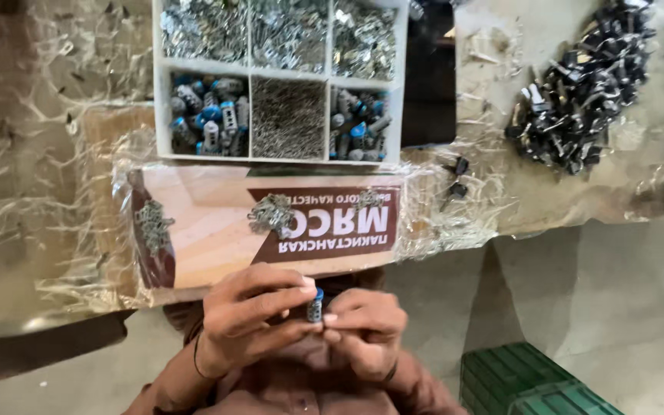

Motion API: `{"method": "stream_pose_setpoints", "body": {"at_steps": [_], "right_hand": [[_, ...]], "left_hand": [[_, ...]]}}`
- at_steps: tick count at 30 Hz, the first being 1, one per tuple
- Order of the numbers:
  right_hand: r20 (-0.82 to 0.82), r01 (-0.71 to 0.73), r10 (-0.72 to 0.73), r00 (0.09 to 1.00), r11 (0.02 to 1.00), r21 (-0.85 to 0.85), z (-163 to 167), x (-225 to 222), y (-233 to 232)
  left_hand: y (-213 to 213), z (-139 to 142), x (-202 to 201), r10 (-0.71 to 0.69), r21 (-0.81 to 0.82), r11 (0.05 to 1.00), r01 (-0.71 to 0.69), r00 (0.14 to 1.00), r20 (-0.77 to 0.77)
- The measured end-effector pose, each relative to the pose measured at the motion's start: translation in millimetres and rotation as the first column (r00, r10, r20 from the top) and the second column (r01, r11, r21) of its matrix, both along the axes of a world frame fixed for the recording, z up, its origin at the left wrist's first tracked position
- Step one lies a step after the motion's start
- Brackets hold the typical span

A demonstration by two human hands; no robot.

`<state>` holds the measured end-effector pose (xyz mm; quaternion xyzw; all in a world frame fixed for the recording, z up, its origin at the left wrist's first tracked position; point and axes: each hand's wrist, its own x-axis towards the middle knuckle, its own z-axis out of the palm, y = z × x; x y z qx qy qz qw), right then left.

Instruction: The person assembles keychain fobs at a workbench. They pick small metal and plastic parts from a compartment organizer box and from piles on the table, fit the parts together by hand, and place finished fobs onto a growing pile beside the box.

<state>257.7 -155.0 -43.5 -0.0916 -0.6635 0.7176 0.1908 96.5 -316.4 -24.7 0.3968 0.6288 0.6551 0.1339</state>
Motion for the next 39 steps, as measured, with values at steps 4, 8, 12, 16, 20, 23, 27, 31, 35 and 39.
{"method": "stream_pose_setpoints", "body": {"at_steps": [4,8,12,16,20,23,27,31,35,39], "right_hand": [[0.099,-0.103,0.157,0.983,0.906,-0.411,3.8,10.0,2.4],[0.130,-0.105,0.180,0.975,0.889,-0.445,14.3,6.0,15.0],[0.099,0.182,-0.240,0.966,0.897,0.403,21.4,-6.6,6.8],[-0.151,0.380,-0.398,0.905,0.594,0.710,30.5,-13.6,-6.0],[-0.070,0.249,-0.239,0.969,0.915,0.318,38.2,-14.9,-9.9],[-0.056,0.161,-0.151,0.987,0.940,0.300,41.0,-18.1,-13.3],[0.034,0.133,-0.155,0.987,0.925,0.355,46.3,-25.7,-15.6],[0.098,0.080,-0.135,0.986,0.899,0.431,53.2,-26.8,-8.3],[0.254,-0.008,0.030,0.967,0.996,-0.085,51.2,-17.2,10.0],[0.219,-0.018,0.117,0.969,0.912,-0.409,36.9,-8.8,26.1]], "left_hand": [[5.6,1.1,3.6,0.000,0.016,1.000,-0.001,1.000,0.016],[7.9,3.0,3.4,-0.005,0.014,1.000,0.006,0.996,-0.085],[8.9,4.5,6.5,0.045,0.031,0.999,-0.039,0.983,-0.180],[4.9,7.6,10.1,0.097,0.072,0.994,-0.086,0.983,-0.155],[-0.4,9.5,10.2,0.092,0.037,0.995,-0.088,0.985,-0.147],[-3.3,11.3,9.8,0.117,0.070,0.992,-0.105,0.975,-0.191],[-5.0,14.5,7.3,0.120,0.036,0.993,-0.115,0.964,-0.239],[-5.2,15.4,1.0,0.048,-0.030,0.998,-0.060,0.951,-0.307],[3.6,13.0,2.1,0.012,-0.006,1.000,-0.014,0.951,-0.310],[11.5,14.0,7.6,0.028,0.046,0.999,-0.019,0.979,-0.203]]}}
